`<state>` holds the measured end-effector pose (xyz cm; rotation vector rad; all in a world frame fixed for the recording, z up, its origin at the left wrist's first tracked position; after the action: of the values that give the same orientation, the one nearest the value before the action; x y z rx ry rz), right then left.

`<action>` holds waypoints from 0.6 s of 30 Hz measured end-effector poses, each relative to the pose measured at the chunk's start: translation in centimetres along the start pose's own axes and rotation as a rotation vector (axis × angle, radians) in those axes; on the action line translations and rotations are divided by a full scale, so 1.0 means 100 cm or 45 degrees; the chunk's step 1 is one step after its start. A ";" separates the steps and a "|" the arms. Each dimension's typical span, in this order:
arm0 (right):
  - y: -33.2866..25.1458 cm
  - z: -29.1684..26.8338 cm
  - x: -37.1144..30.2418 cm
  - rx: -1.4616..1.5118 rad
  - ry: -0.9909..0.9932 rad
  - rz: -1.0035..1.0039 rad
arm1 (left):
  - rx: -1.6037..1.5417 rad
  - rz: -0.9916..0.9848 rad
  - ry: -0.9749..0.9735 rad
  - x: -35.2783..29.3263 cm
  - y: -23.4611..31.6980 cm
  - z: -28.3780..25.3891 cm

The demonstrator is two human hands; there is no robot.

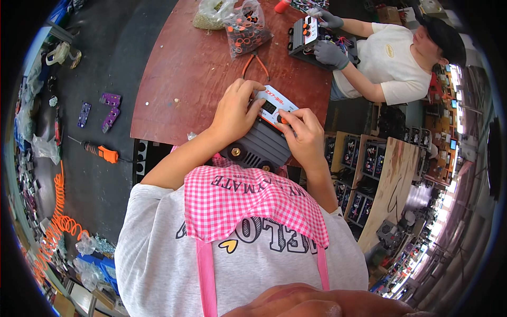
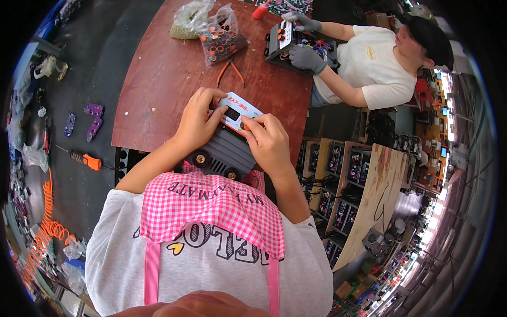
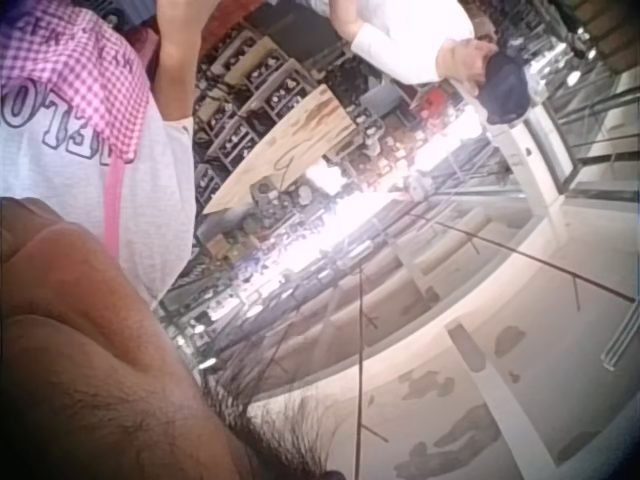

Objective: The person assembles electronic components and a circuit board into a power supply housing, securing them with screws using an electric screwdriver.

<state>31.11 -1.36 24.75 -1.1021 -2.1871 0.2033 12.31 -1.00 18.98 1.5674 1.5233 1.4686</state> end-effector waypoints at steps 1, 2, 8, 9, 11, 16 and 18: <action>0.000 0.000 0.000 -0.015 -0.004 -0.010 | 0.007 0.001 0.009 0.000 0.000 0.000; 0.000 -0.001 0.000 -0.030 -0.004 -0.007 | 0.001 0.002 0.007 0.000 0.000 -0.001; 0.003 0.001 0.003 0.046 0.000 -0.024 | -0.023 -0.001 0.021 0.000 0.000 -0.001; 0.003 0.002 0.003 0.043 -0.008 -0.039 | -0.031 0.011 0.017 0.001 0.001 -0.001; 0.004 0.002 0.002 0.078 0.028 -0.003 | -0.018 0.012 0.018 0.001 0.000 -0.001; 0.004 0.002 0.000 0.049 0.018 0.004 | -0.010 0.022 0.016 0.002 0.000 -0.002; 0.004 0.002 0.001 0.050 0.011 0.023 | -0.009 0.008 -0.008 0.002 -0.001 -0.001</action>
<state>31.22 -1.01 24.42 -1.0995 -2.1571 0.2481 12.13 -0.83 19.02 1.5720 1.5093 1.4697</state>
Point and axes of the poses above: each hand's wrist, its own x-axis towards the middle knuckle, its own z-axis out of the palm, y = z × x, the point moved 2 cm from there along x, towards the middle knuckle, and after that the axes turned 10 degrees about y, right-handed, at the moved point
